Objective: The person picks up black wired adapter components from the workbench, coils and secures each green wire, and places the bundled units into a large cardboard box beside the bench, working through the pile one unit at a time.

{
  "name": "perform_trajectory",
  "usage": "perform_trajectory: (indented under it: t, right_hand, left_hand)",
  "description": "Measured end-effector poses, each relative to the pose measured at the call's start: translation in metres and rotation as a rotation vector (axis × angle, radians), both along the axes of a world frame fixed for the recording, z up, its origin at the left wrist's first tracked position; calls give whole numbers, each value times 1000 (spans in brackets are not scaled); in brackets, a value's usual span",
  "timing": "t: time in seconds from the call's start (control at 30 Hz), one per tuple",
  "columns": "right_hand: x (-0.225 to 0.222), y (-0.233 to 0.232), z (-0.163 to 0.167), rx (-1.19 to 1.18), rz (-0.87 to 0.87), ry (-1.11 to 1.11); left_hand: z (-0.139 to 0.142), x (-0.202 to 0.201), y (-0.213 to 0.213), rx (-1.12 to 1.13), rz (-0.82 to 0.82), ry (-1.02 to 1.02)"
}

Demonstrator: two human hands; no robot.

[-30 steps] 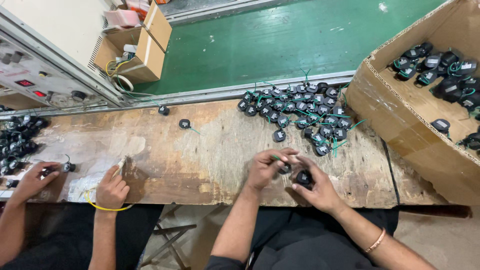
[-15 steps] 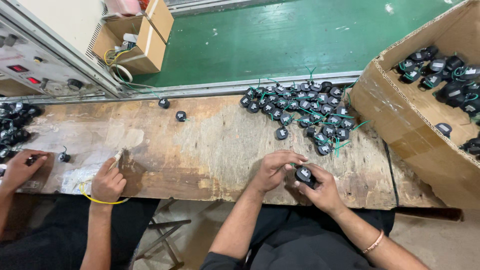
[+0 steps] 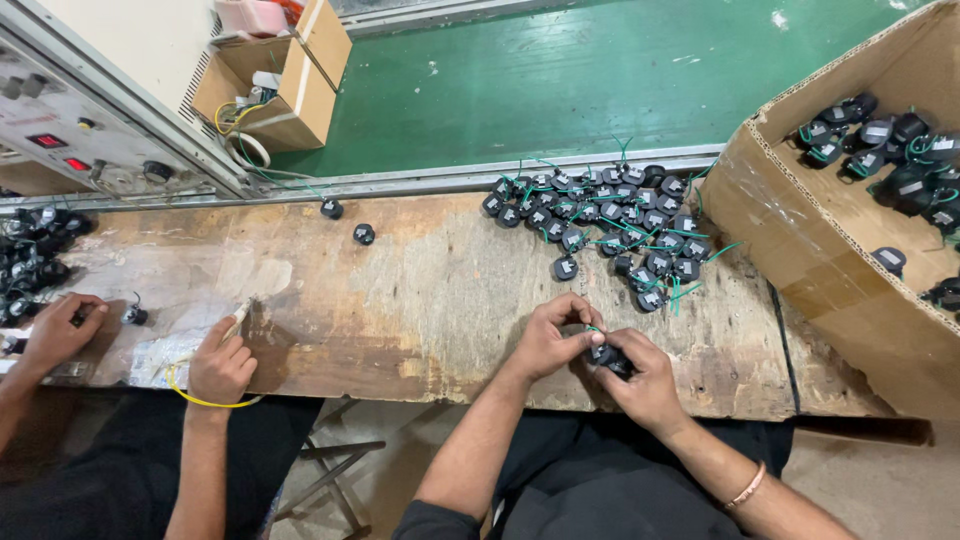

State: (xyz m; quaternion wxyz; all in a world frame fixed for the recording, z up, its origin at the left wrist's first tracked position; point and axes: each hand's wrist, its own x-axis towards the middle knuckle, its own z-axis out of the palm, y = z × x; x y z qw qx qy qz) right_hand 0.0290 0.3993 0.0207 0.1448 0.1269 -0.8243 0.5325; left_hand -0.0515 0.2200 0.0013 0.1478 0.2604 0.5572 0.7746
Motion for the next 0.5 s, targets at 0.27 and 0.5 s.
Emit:
perform_trajectory:
  t: [0.27,0.5]
  right_hand:
    - [0,5,-19,-331,30,-193]
    - [1,14,-22,-163,271,-86]
  left_hand:
    - [45,-8,4,-667,718,662]
    - [49,-6,6,-859,735,584]
